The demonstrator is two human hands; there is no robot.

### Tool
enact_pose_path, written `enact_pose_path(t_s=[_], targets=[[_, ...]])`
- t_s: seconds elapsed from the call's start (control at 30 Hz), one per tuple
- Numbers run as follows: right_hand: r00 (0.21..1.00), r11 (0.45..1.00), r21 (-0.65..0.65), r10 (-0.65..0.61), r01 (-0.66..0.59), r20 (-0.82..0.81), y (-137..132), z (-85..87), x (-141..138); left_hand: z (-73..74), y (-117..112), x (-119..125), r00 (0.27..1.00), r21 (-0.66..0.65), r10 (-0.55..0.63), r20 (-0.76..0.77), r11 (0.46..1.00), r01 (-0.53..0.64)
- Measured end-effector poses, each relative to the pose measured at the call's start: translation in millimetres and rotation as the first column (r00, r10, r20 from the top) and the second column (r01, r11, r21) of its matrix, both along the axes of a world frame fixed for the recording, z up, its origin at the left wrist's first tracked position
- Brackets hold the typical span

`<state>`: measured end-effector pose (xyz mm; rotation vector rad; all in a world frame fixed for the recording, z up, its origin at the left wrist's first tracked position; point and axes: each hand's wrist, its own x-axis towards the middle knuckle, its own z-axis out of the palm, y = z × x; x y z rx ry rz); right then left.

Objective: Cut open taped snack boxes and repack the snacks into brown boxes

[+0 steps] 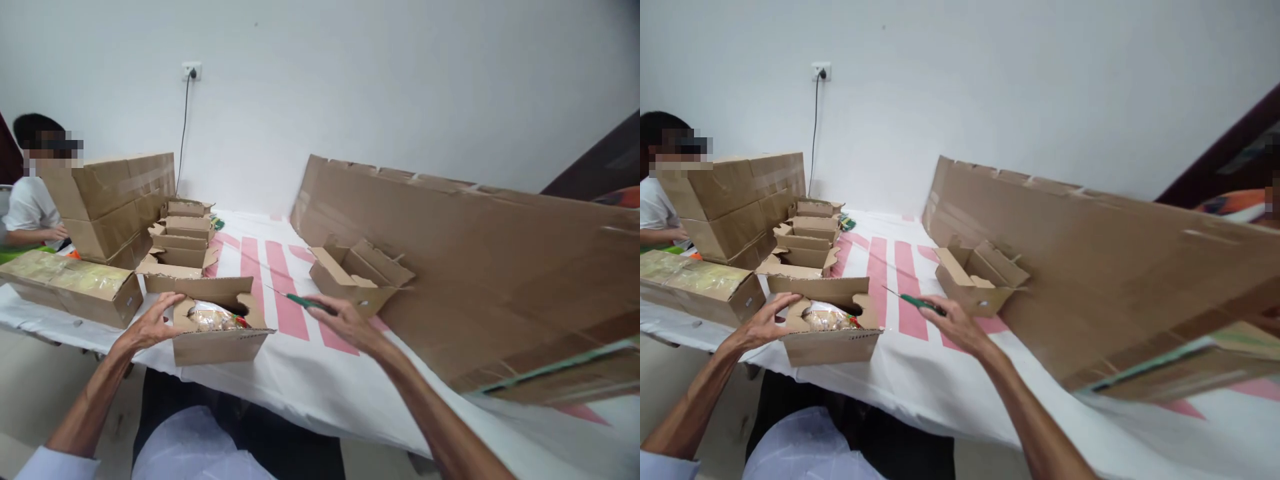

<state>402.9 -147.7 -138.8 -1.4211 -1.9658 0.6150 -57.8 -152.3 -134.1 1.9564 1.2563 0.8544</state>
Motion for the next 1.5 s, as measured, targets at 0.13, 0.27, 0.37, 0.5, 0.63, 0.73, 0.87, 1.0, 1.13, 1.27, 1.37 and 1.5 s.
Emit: enact_pose_path(t_s=[0.13, 0.27, 0.37, 0.5, 0.63, 0.73, 0.87, 1.0, 1.13, 1.27, 1.37, 1.5], targets=[[0.948, 0.947, 0.114, -0.31, 0.301, 0.076, -20, -110.8, 19, 10.0, 3, 3, 0.99, 0.088, -0.028, -0.141, 0.995, 0.04], [0.886, 0.891, 0.201, -0.439, 0.407, 0.149, -22, -147.4, 22, 19.4, 6, 10, 0.965, 0.114, 0.008, -0.261, 0.993, 0.023], [0.892, 0.878, 0.197, -0.45, 0.435, 0.035, -13, -106.8, -6, 29.4, 4, 21, 0.916, 0.117, 0.041, -0.399, 0.993, 0.006], [0.99, 0.96, 0.271, -0.039, 0.076, -0.137, -4, -14.0, -80, 45.1, -5, 49, 0.79, 0.124, 0.131, -0.598, 0.99, -0.07], [0.907, 0.883, 0.214, 0.391, -0.417, 0.155, -6, 46.1, -147, 48.5, -12, 74, 0.689, 0.214, 0.229, -0.687, 0.971, -0.109], [0.801, 0.88, 0.093, 0.375, -0.466, 0.466, -6, 57.4, -164, 41.9, -15, 78, 0.703, 0.286, 0.249, -0.666, 0.956, -0.068], [0.715, 0.922, 0.115, 0.204, -0.37, 0.668, 0, 56.2, -146, 37.8, -20, 66, 0.797, 0.494, 0.294, -0.528, 0.869, 0.007], [0.678, 0.971, 0.079, 0.099, -0.227, 0.729, -2, 56.5, -119, 45.5, -26, 50, 0.793, 0.637, 0.329, -0.514, 0.765, 0.096], [0.657, 0.982, 0.042, 0.09, -0.182, 0.749, -10, 59.7, -120, 42.4, -28, 33, 0.756, 0.495, 0.222, -0.616, 0.855, 0.153], [0.706, 0.979, -0.053, 0.178, -0.195, 0.685, -11, 65.3, -137, 20.6, -28, 17, 0.81, 0.316, 0.137, -0.57, 0.947, 0.063], [0.741, 0.957, -0.158, 0.289, -0.243, 0.606, -7, 69.6, -143, 3.5, -27, 11, 0.848, 0.261, 0.065, -0.525, 0.961, 0.088], [0.703, 0.918, -0.296, 0.394, -0.264, 0.593, 1, 72.7, -139, -8.2, -23, 11, 0.89, 0.253, 0.045, -0.453, 0.964, 0.081]])
